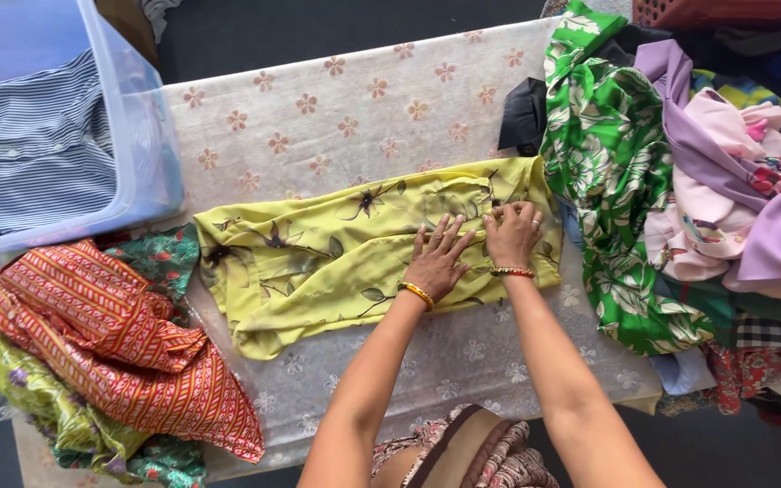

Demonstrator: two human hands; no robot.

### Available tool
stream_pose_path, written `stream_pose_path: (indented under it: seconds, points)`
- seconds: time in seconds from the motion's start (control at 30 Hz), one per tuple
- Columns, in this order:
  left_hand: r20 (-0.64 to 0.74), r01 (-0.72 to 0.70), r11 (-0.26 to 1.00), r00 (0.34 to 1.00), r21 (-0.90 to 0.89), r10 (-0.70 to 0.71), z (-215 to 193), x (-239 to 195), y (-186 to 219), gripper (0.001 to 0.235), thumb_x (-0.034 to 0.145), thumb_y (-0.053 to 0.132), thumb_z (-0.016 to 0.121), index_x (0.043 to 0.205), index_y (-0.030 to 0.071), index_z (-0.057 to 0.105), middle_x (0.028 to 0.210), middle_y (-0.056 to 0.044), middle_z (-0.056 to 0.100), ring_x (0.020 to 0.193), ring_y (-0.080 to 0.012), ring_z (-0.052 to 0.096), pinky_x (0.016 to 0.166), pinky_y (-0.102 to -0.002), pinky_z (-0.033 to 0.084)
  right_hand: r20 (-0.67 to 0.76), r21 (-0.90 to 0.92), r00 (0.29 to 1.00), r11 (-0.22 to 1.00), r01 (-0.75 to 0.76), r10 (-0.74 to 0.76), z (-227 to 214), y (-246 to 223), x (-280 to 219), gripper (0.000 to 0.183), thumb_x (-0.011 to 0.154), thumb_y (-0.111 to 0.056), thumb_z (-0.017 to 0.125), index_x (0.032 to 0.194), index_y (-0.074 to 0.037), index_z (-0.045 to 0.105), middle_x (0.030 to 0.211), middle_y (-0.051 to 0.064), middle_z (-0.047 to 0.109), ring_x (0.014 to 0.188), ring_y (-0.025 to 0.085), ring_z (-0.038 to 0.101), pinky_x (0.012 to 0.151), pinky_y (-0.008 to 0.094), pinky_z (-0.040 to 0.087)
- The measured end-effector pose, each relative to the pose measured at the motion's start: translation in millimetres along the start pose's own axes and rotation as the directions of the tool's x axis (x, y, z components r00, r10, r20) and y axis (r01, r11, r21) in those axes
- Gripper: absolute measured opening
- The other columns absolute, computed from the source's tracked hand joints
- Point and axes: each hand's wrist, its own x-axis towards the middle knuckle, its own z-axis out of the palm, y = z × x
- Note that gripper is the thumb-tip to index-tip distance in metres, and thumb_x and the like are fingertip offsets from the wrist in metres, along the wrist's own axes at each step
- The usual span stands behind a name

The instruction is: Folding various pieces of clothing and placing them into a plastic storage container.

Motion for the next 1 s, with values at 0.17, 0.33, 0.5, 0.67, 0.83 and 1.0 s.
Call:
stream_pose_path:
  seconds: [0.17,0.33,0.5,0.67,0.83,1.0]
  points:
    - [0.045,-0.01,1.0,0.999,-0.002,0.01,8,19,14,0.075,0.096,0.051,0.056,0.162,0.031,0.028,0.171,0.0,0.017,0.159,-0.0233,0.008,0.125,-0.057,0.002,-0.103,0.141,0.99,0.984,0.107,-0.093,7,15,-7,0.019,0.087,-0.026,0.079,0.09,-0.011,0.068,0.109,0.009,0.064,0.108,0.032,0.056,0.097,0.046,0.043]
    - [0.047,0.017,1.0,0.999,-0.022,-0.016,13,24,23,0.081,0.092,0.051,0.06,0.162,0.032,0.024,0.172,0.002,0.017,0.159,-0.0214,0.009,0.125,-0.056,0.004,-0.14,0.295,0.974,0.932,0.211,-0.176,-20,10,-10,0.013,0.087,-0.015,0.076,0.09,-0.007,0.066,0.087,0.008,0.07,0.087,0.032,0.06,0.082,0.042,0.047]
    - [-0.018,0.032,0.998,0.999,-0.047,-0.033,9,23,31,0.082,0.093,0.05,0.062,0.163,0.029,0.024,0.172,0.003,0.019,0.159,-0.0203,0.013,0.126,-0.056,0.007,-0.168,0.305,0.956,0.91,0.281,-0.24,-42,12,-19,0.014,0.087,-0.015,0.077,0.089,-0.007,0.065,0.087,0.007,0.07,0.086,0.03,0.059,0.08,0.042,0.047]
    - [-0.03,0.068,0.996,0.997,-0.052,-0.069,25,21,30,0.083,0.093,0.05,0.061,0.164,0.028,0.024,0.172,0.002,0.02,0.16,-0.0207,0.015,0.127,-0.055,0.008,-0.119,0.314,0.958,0.906,0.284,-0.26,-50,16,-26,0.019,0.085,-0.02,0.079,0.097,-0.01,0.069,0.086,0.004,0.069,0.088,0.028,0.059,0.082,0.042,0.045]
    - [-0.005,0.07,0.997,0.998,0.03,-0.07,36,22,28,0.077,0.095,0.056,0.055,0.162,0.033,0.024,0.172,0.0,0.017,0.159,-0.0234,0.011,0.126,-0.055,0.005,-0.036,0.144,0.972,0.961,0.235,-0.232,-42,42,-34,0.033,0.081,-0.027,0.081,0.11,-0.014,0.072,0.103,0.005,0.067,0.106,0.03,0.056,0.091,0.043,0.044]
    - [0.054,0.097,0.995,0.994,0.033,-0.098,29,24,32,0.076,0.095,0.058,0.052,0.161,0.034,0.023,0.172,0.0,0.013,0.158,-0.0241,0.006,0.125,-0.056,0.002,-0.106,0.101,0.986,0.985,0.139,-0.128,-41,59,-53,0.036,0.082,-0.027,0.083,0.115,-0.016,0.072,0.119,0.005,0.063,0.117,0.029,0.053,0.098,0.045,0.043]
